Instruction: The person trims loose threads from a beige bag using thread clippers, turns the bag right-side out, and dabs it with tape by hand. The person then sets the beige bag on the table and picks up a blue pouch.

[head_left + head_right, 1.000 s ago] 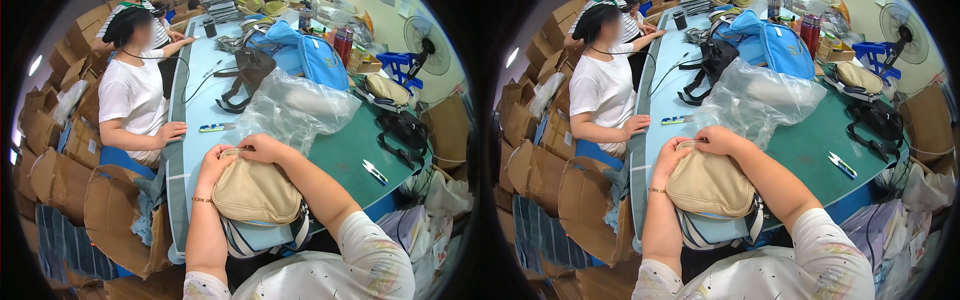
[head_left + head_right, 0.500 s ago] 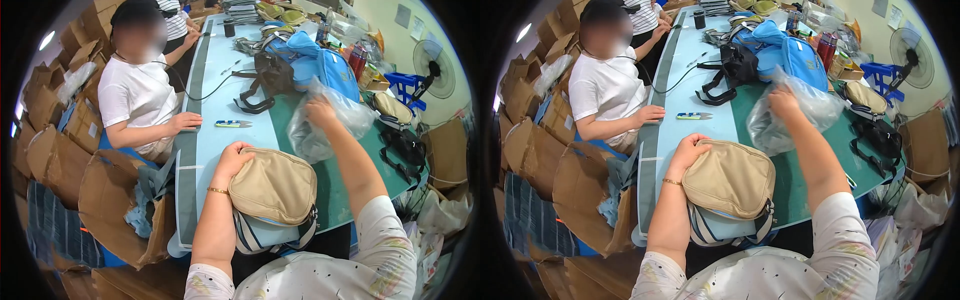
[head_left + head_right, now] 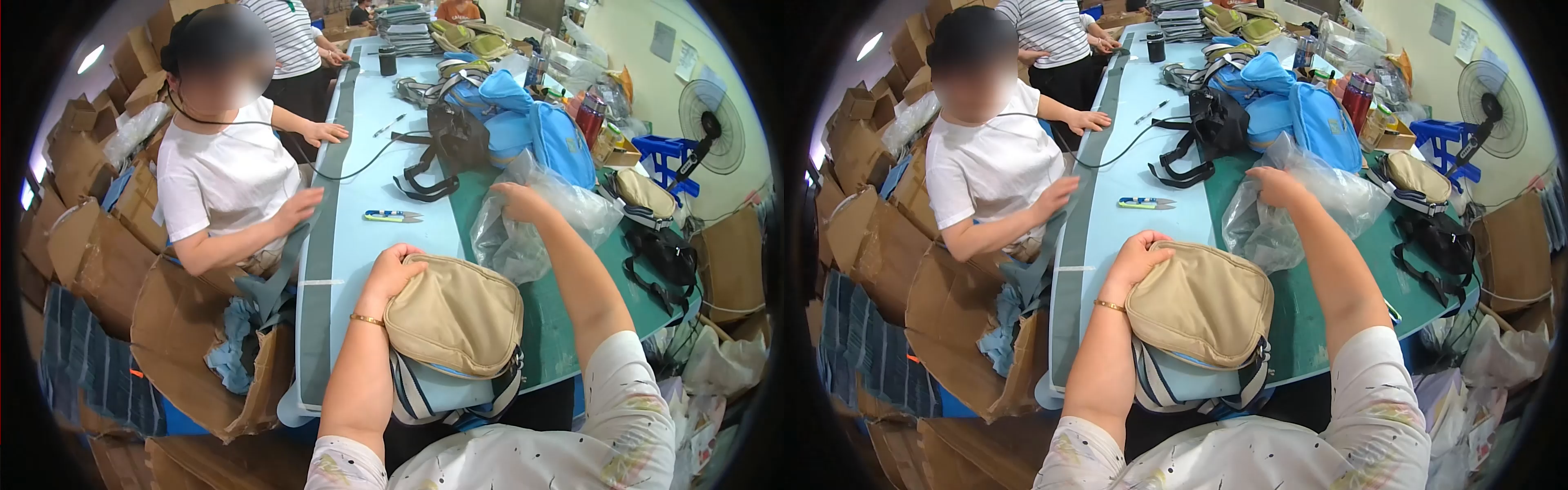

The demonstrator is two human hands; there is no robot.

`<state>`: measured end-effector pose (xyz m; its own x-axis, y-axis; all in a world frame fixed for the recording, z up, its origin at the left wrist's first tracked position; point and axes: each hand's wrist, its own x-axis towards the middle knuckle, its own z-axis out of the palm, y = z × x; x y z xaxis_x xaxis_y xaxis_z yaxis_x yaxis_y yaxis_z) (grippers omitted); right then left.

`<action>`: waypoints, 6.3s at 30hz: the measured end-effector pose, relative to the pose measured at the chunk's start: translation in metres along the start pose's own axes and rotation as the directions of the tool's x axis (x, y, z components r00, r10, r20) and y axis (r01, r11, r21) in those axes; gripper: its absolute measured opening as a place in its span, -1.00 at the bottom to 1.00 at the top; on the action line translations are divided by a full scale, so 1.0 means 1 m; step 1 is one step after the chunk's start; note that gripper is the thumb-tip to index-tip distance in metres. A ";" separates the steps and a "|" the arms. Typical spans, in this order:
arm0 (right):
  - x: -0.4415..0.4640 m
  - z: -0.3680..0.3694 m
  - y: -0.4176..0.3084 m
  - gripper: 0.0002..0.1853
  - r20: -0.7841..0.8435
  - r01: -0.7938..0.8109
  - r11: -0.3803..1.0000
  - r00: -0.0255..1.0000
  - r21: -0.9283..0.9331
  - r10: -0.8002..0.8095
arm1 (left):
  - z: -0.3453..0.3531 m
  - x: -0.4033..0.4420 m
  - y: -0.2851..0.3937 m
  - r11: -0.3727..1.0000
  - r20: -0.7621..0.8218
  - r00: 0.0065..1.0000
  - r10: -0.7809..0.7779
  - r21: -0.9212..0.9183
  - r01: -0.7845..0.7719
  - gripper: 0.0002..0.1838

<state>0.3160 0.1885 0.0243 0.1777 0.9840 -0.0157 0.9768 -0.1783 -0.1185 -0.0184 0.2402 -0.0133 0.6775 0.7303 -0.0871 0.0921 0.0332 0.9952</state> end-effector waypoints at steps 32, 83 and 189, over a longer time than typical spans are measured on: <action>-0.093 0.030 -0.142 -0.67 -0.273 0.298 0.811 0.945 0.503 -0.178 | 0.018 -0.019 -0.004 0.999 -0.335 0.942 0.029 -0.005 -0.033 -0.75; -0.083 0.032 -0.155 -0.64 -0.130 0.304 0.639 0.943 0.706 -0.305 | 0.013 -0.052 0.002 0.949 -0.008 1.000 -0.030 -0.316 0.026 -0.81; -0.321 0.006 -0.126 -0.77 -0.633 0.611 0.457 0.764 0.646 -0.126 | 0.172 -0.227 0.054 0.507 0.099 0.692 0.715 0.608 -0.611 -0.63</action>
<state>0.1348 -0.1052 0.0379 0.0880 0.7704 0.6315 0.4774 0.5238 -0.7055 -0.0418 -0.0413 0.0525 0.6072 0.4612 0.6469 0.0758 -0.8442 0.5307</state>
